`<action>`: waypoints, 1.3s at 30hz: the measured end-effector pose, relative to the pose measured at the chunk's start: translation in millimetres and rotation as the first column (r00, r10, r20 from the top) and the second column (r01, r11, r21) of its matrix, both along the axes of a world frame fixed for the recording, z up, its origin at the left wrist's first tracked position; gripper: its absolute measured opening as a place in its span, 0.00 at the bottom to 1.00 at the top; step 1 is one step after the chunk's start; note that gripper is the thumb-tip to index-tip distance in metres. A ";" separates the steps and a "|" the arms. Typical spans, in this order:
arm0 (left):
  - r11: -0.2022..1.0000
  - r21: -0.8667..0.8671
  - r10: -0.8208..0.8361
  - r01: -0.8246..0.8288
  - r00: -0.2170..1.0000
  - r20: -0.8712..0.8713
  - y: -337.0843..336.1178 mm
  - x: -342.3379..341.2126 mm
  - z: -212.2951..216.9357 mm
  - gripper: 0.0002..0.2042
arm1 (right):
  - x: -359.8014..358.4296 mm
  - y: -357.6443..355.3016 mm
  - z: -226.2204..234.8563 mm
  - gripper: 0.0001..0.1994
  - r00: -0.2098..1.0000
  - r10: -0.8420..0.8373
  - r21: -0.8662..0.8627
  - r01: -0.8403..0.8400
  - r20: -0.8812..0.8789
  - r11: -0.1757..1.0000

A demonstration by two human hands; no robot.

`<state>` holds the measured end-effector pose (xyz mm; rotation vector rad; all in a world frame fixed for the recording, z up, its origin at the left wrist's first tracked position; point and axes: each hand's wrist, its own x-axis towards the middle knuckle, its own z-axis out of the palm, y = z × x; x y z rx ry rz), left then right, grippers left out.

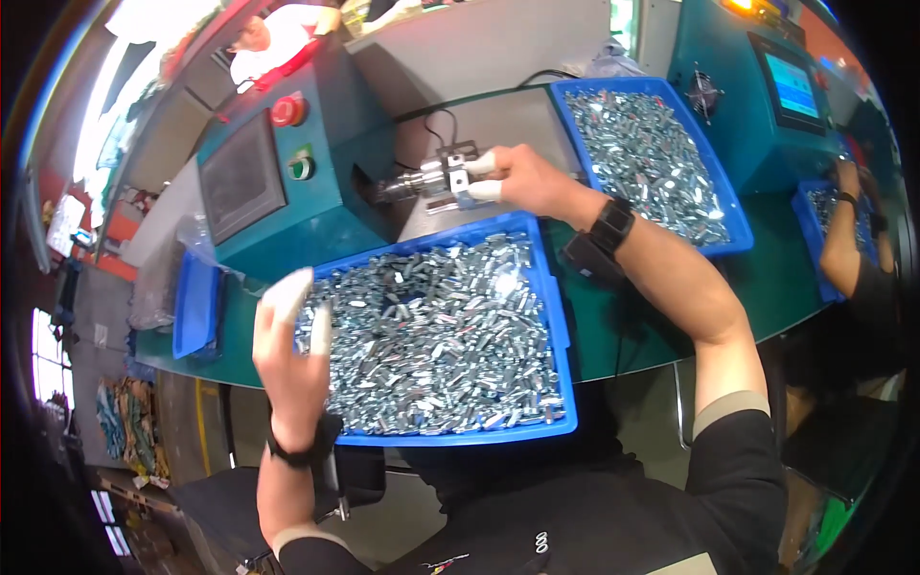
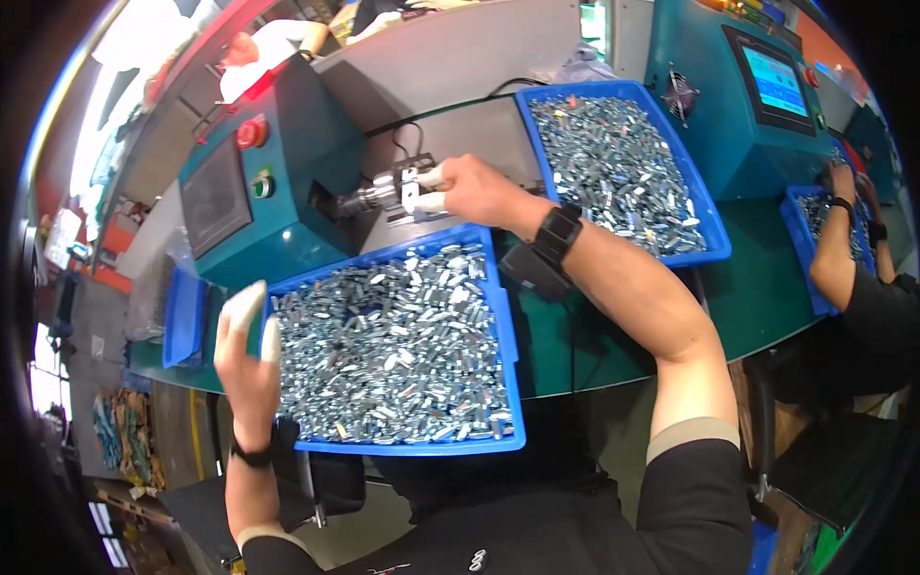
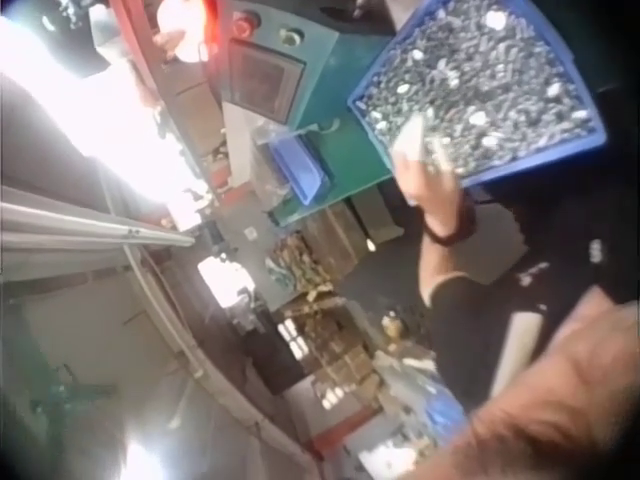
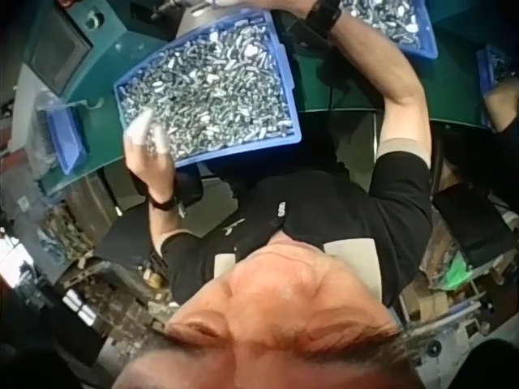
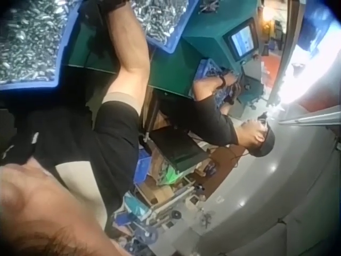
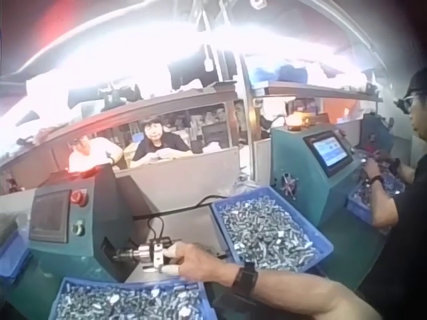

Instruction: The person picks up a metal part from a blue bin, places it into a machine fixture, and then removes it and places it into a separate blue bin, repeating this process.

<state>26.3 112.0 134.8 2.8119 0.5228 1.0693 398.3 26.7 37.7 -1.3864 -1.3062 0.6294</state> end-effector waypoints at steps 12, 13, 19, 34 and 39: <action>0.970 0.177 0.177 -0.167 0.983 -0.044 88.9 75.8 14.9 0.25 | -0.4 -14.4 11.2 0.18 0.974 -0.141 -0.106 0.123 -0.178 0.987; 0.973 0.157 0.180 -0.171 0.982 -0.050 89.2 77.8 14.7 0.25 | 0.2 -13.7 10.7 0.18 0.976 -0.152 -0.121 0.134 -0.158 0.984; 0.967 0.177 0.193 -0.182 0.980 -0.048 96.6 78.3 12.3 0.24 | 0.5 -9.6 8.5 0.18 0.973 -0.143 -0.126 0.121 -0.184 0.985; 0.977 -0.189 0.087 -0.096 0.995 -0.055 -63.0 -65.6 -76.5 0.23 | 1.4 -16.4 10.3 0.24 0.997 -0.037 -0.119 0.028 -0.074 0.993; 0.944 -0.256 0.225 -0.210 0.974 0.028 -76.7 -74.5 -109.7 0.20 | -4.2 -15.4 14.0 0.27 0.996 -0.063 -0.183 0.073 0.060 0.980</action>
